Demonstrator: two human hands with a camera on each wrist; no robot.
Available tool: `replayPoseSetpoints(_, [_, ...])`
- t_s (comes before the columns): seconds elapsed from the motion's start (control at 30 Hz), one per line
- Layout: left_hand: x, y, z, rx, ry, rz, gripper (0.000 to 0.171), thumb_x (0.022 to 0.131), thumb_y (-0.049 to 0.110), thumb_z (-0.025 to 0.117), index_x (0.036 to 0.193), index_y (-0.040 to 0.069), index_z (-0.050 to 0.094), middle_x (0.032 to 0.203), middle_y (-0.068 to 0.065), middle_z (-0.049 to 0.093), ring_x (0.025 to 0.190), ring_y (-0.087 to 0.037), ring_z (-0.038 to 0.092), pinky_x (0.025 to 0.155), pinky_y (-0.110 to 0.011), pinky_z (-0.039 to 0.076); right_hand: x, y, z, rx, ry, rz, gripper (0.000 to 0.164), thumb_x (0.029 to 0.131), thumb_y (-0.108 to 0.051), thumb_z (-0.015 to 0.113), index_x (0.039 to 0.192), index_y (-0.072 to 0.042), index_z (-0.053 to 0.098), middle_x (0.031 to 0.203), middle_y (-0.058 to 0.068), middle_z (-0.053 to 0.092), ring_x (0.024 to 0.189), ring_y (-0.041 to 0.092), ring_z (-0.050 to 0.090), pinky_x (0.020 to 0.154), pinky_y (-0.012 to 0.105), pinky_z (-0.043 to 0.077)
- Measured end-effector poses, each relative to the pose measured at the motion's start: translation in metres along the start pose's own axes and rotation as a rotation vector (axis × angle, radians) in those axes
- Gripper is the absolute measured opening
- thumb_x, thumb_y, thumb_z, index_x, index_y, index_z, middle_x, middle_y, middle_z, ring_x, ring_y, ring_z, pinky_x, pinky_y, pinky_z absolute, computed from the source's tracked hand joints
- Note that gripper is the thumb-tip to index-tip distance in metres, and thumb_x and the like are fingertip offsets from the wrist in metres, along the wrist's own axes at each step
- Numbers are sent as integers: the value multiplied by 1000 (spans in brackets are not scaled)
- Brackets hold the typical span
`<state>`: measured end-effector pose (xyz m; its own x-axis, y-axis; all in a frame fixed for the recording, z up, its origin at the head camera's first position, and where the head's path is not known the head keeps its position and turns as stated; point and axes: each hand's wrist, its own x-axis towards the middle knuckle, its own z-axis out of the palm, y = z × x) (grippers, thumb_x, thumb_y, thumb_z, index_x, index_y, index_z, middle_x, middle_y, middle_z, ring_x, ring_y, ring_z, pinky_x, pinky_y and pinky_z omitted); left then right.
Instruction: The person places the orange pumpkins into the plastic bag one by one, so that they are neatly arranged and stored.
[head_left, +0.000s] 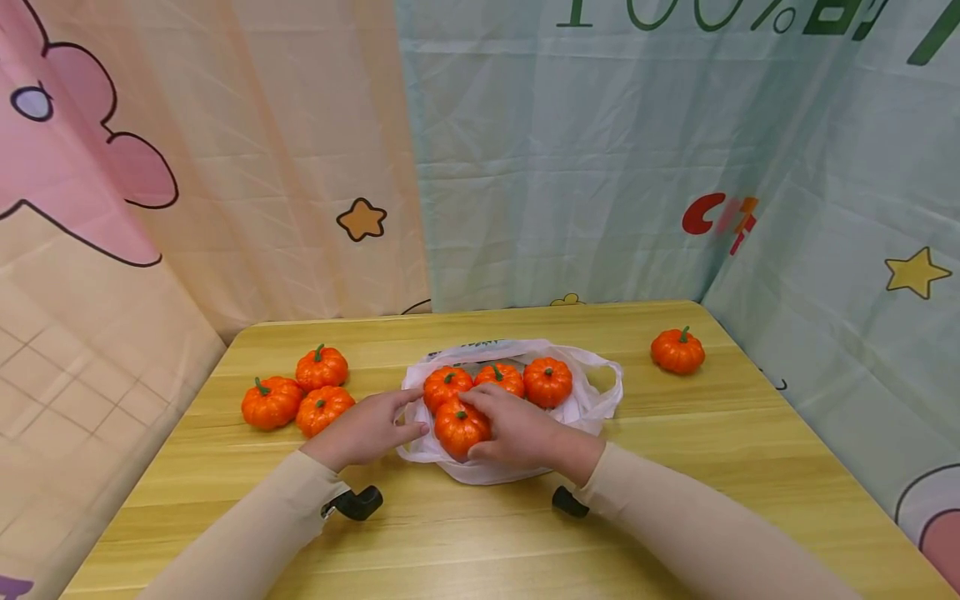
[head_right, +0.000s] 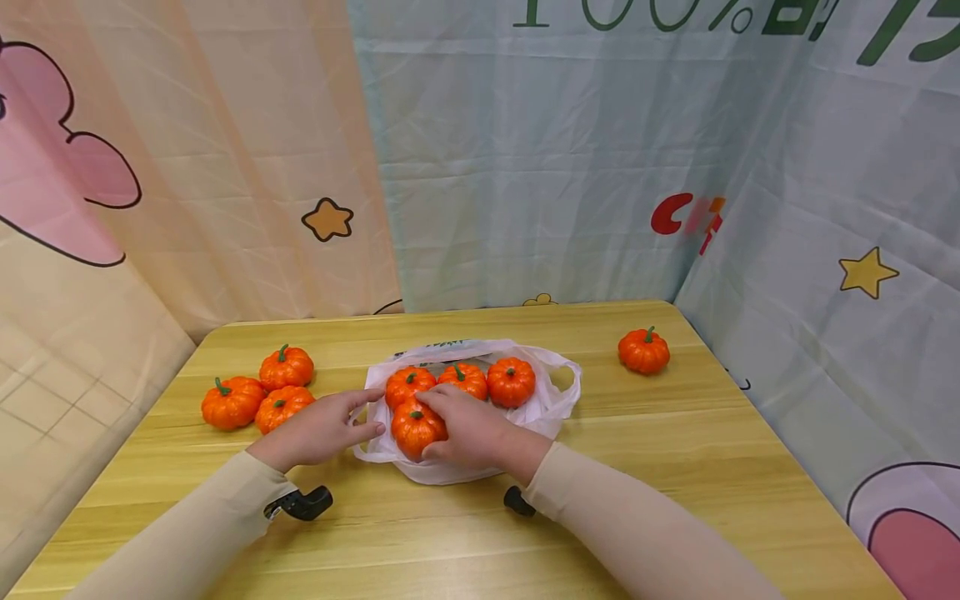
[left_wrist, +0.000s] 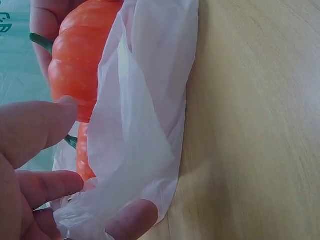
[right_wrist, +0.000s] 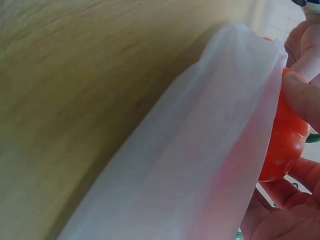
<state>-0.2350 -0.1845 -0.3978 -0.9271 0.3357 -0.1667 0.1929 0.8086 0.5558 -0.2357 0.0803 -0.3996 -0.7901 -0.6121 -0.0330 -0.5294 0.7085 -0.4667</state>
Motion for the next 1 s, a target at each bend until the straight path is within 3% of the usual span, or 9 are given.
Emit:
replayPoseSetpoints(0.1, [0, 0, 0, 13, 6, 14, 74, 97, 50, 72, 158, 16, 49, 119, -11, 68, 73, -19, 55, 63, -35, 49, 0, 0, 2, -13, -11, -7, 77, 92, -29, 82, 159, -15, 46, 161, 9, 46, 143, 28, 52, 119, 50, 45])
replayPoseSetpoints(0.27, [-1, -2, -1, 52, 25, 46, 74, 98, 52, 70, 158, 13, 50, 146, -15, 63, 104, -22, 64, 95, -48, 57, 0, 0, 4, -37, -27, -7, 76, 93, -27, 81, 160, -17, 45, 162, 7, 47, 146, 29, 49, 119, 52, 44])
replayPoseSetpoints(0.37, [0, -3, -1, 54, 26, 51, 74, 99, 52, 69, 158, 13, 50, 148, -16, 63, 109, -23, 65, 103, -53, 55, 1, -1, 5, -49, -37, 9, 77, 94, -28, 80, 161, -19, 43, 163, 5, 46, 147, 28, 48, 119, 52, 44])
replayPoseSetpoints(0.53, [0, -3, 0, 38, 17, 42, 74, 98, 52, 70, 158, 13, 50, 141, -14, 66, 98, -21, 62, 87, -43, 57, 3, -1, 7, -41, -44, 33, 77, 93, -26, 81, 160, -19, 44, 161, 5, 48, 144, 26, 52, 118, 51, 45])
replayPoseSetpoints(0.67, [1, -3, 0, 18, 9, 33, 73, 98, 51, 71, 158, 14, 50, 136, -13, 68, 91, -21, 60, 72, -35, 51, 4, 0, 8, -38, -49, 46, 76, 92, -25, 81, 159, -18, 45, 160, 7, 47, 142, 27, 53, 117, 50, 47])
replayPoseSetpoints(1.0, [0, -3, 0, 15, 8, 24, 73, 98, 51, 71, 158, 14, 50, 143, -14, 65, 94, -21, 60, 74, -34, 51, 5, 0, 9, -47, -115, 44, 75, 95, -19, 72, 163, -21, 41, 165, 7, 39, 138, 25, 56, 114, 47, 50])
